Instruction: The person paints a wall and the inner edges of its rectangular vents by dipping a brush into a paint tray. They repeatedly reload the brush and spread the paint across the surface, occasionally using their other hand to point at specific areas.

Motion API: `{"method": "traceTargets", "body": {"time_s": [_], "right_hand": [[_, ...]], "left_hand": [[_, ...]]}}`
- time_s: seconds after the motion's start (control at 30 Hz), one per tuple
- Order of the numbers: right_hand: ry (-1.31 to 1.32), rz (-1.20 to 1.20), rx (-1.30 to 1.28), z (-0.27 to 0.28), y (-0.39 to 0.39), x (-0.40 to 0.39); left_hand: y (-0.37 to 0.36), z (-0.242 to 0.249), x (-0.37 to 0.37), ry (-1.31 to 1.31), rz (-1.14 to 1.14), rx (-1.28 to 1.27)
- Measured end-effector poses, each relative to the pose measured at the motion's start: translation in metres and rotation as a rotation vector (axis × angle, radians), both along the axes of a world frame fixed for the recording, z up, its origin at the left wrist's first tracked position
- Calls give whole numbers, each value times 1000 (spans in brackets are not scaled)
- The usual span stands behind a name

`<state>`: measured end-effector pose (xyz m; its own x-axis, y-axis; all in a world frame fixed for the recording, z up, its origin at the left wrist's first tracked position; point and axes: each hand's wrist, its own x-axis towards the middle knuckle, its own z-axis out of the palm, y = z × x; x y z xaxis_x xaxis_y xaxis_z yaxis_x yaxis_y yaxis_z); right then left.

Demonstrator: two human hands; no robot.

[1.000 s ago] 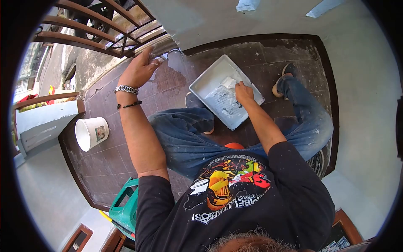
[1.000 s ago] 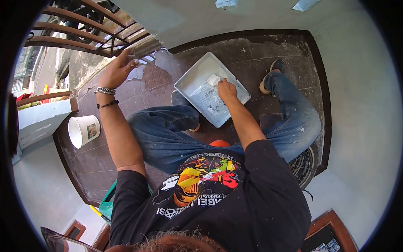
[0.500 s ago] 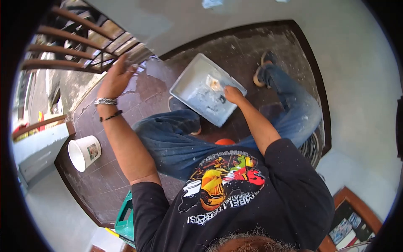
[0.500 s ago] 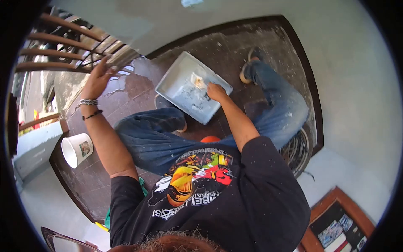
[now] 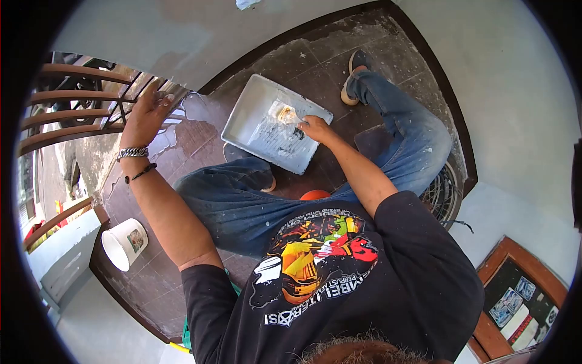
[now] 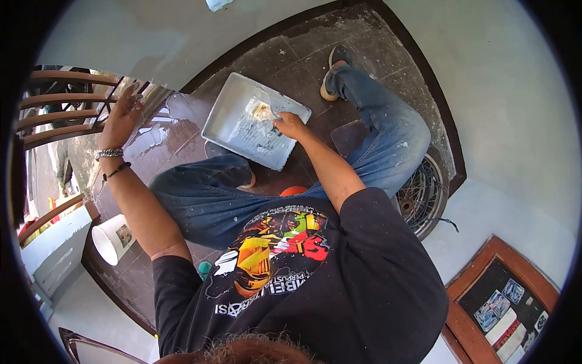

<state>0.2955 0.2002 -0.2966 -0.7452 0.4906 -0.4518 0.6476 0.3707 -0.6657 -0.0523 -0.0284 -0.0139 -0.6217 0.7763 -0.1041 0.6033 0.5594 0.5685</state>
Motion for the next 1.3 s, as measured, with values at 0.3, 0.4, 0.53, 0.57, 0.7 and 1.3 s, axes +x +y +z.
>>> {"method": "traceTargets", "body": {"time_s": [0.3,0.4,0.53,0.57,0.7,1.3], "right_hand": [[4,-4,5,20,-4,-16],[21,19,20,12,-3,-21],[-2,-1,-38,19,4,-17],[-1,-31,-76,14,7,-14],[140,-155,-14,3,15,1],[312,-505,-119,16,16,-41]], "left_hand": [[-7,15,9,-113,65,-96],[-16,1,-3,-151,51,-37],[-6,9,-2,-111,-24,-13],[-3,6,-2,-23,-19,6],[20,7,7,-18,-36,-57],[83,-272,174,-630,-19,-340]]}}
